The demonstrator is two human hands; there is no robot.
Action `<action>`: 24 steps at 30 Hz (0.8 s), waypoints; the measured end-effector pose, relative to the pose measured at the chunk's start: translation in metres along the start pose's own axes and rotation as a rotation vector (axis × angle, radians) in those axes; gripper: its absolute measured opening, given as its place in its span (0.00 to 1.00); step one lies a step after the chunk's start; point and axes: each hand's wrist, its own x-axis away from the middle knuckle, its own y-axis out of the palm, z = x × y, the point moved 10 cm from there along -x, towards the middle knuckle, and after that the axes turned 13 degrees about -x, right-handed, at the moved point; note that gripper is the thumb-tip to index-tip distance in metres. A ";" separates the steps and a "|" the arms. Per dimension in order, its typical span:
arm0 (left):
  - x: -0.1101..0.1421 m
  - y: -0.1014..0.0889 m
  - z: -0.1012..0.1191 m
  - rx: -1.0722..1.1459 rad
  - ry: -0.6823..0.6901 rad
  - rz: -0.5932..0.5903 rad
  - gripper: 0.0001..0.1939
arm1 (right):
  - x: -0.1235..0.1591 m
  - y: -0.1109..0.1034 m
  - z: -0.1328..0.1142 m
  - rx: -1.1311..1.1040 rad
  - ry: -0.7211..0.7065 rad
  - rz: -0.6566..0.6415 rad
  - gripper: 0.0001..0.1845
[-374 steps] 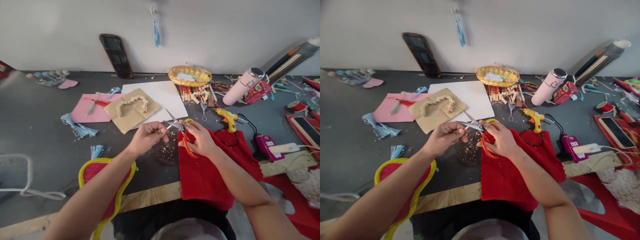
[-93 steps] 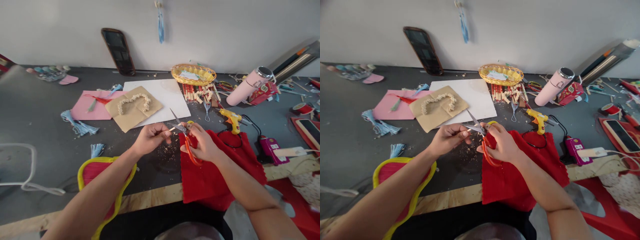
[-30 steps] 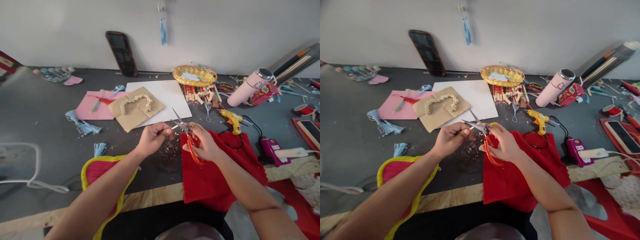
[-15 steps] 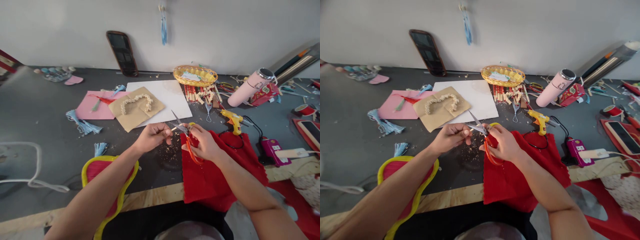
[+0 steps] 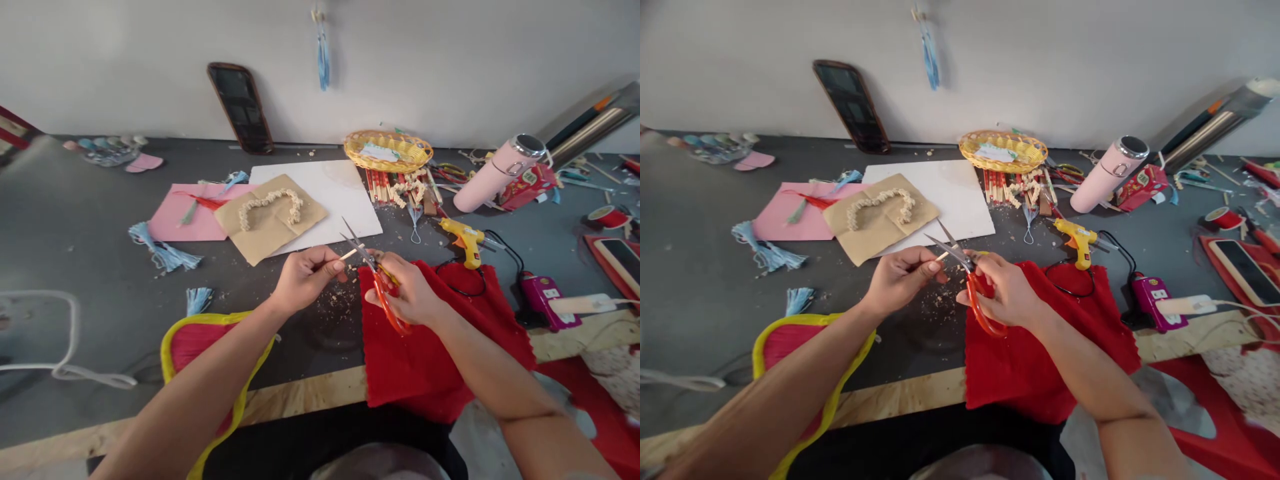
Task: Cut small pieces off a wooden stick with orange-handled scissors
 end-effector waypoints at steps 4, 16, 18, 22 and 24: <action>-0.001 -0.003 -0.002 -0.022 0.018 0.021 0.17 | 0.003 0.006 0.002 -0.128 0.061 -0.011 0.28; -0.005 -0.028 -0.032 0.083 -0.150 0.252 0.17 | -0.003 -0.024 0.021 0.273 0.032 0.180 0.32; -0.004 -0.033 -0.035 0.108 -0.149 0.302 0.17 | -0.004 -0.030 0.032 0.385 0.088 0.216 0.34; -0.003 -0.039 -0.034 0.023 -0.128 0.350 0.16 | -0.006 -0.035 0.052 0.543 0.173 0.225 0.39; -0.002 -0.040 -0.029 -0.057 -0.103 0.361 0.15 | -0.007 -0.035 0.058 0.559 0.179 0.208 0.40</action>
